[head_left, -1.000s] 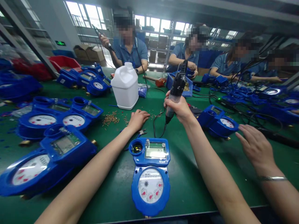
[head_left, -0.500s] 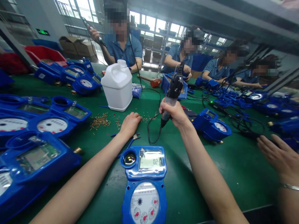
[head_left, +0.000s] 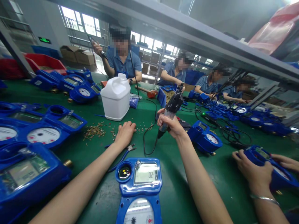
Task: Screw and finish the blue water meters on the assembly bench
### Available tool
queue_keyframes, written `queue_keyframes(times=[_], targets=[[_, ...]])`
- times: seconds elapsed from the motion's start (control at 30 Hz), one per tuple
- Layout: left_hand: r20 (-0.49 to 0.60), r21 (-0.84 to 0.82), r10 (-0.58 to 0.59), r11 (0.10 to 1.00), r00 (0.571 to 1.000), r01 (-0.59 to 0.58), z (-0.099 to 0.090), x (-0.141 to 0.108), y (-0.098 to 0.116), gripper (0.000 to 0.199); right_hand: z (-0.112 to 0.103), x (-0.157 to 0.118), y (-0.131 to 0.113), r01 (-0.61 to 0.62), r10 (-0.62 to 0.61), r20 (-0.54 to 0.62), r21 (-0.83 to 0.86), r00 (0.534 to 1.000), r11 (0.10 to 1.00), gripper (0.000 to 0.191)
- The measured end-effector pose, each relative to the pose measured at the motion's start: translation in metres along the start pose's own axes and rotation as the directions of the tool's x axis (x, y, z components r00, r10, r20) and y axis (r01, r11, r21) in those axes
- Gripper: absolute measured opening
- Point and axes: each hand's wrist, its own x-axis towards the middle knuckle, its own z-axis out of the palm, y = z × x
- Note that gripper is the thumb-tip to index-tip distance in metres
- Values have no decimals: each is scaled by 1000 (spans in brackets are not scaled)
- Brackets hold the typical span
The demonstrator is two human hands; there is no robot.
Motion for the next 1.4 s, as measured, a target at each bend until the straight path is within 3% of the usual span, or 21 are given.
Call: queue_keyframes(times=[0.1, 0.17, 0.37, 0.47, 0.6, 0.73, 0.83, 0.9, 1.07, 1.27, 1.4], targets=[[-45, -105, -12, 994, 999, 8, -3, 0, 2, 24, 1, 0, 0, 16, -15, -25, 16, 1000, 1000, 37], [-82, -209, -3, 978, 997, -14, -15, 2, 9, 23, 4, -1, 0, 27, -26, -43, 28, 999, 999, 40], [-179, -521, 111, 832, 978, -190, -81, 33, 62, 23, 8, -2, -1, 36, -34, -34, 57, 999, 998, 58], [-132, -606, 146, 771, 980, -196, -96, 50, 90, 17, 6, -1, 0, 30, -29, -23, 65, 999, 997, 63], [-21, -661, 163, 738, 986, -136, -91, 61, 107, 15, 3, 1, 1, 15, -15, -7, 69, 1000, 997, 67], [-4, -596, 132, 795, 991, -108, -78, 63, 93, 21, 2, -1, 0, 14, -14, 1, 67, 1000, 998, 63], [22, -465, 97, 882, 995, -76, -63, 59, 61, 23, 2, -3, -3, 29, -28, -5, 57, 1000, 998, 54], [100, -365, 72, 931, 992, -31, -48, 53, 35, 23, 0, -3, -6, 37, -36, -18, 48, 999, 998, 46], [237, -180, 2, 983, 972, 42, -12, 35, -11, 28, -5, -5, -25, 29, -27, -61, 38, 998, 999, 34], [311, -126, -18, 990, 950, 60, 0, 34, -16, 29, -8, -19, -70, -53, 63, -118, 82, 991, 995, 29], [329, -171, -4, 983, 944, 64, -3, 34, -10, 28, 0, -26, -94, -12, 48, -202, 175, 978, 985, 27]])
